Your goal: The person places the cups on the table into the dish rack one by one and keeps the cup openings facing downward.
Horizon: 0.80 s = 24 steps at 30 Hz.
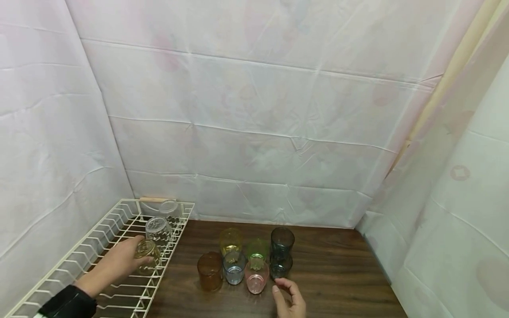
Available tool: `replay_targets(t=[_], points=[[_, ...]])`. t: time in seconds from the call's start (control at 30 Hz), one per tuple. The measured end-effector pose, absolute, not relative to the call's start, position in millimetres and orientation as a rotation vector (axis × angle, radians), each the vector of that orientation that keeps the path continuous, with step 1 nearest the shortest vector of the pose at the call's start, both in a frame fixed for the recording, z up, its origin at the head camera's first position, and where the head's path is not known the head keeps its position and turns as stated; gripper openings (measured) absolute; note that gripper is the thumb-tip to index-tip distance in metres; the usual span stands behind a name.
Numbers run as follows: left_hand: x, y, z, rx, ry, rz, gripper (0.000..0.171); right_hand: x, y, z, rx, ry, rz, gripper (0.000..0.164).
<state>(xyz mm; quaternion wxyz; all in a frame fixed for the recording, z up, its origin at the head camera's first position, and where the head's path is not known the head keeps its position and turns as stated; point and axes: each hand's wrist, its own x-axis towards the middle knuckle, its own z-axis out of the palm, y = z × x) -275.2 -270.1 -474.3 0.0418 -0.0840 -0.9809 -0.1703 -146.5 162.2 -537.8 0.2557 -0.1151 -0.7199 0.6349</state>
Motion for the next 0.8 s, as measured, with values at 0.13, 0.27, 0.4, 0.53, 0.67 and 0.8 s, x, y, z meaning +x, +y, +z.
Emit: replay_targets(t=[0.13, 0.27, 0.4, 0.53, 0.67, 0.8], points=[[-273, -271, -472, -0.287, -2.97, -0.482, 0.083, -150, 163, -542, -0.251, -2.028, 1.616, 0.02], [-269, -272, -465, -0.278, -2.958, -0.451, 0.086, -156, 161, -544, -0.189, -2.113, 1.518, 0.029], [-263, -273, -457, -0.259, -2.964, -0.434, 0.087, -161, 157, -540, -0.11, -2.229, 1.419, 0.041], [-253, -271, -446, -0.243, -2.959, -0.435, 0.09, -167, 155, -535, -0.095, -2.4, 1.285, 0.059], [-239, -266, -434, -0.221, -2.921, -0.434, 0.088, -175, 154, -535, -0.084, -2.547, 1.174, 0.075], [-222, -259, -424, -0.199, -2.875, -0.412, 0.09, -182, 153, -538, -0.078, -2.616, 1.108, 0.084]])
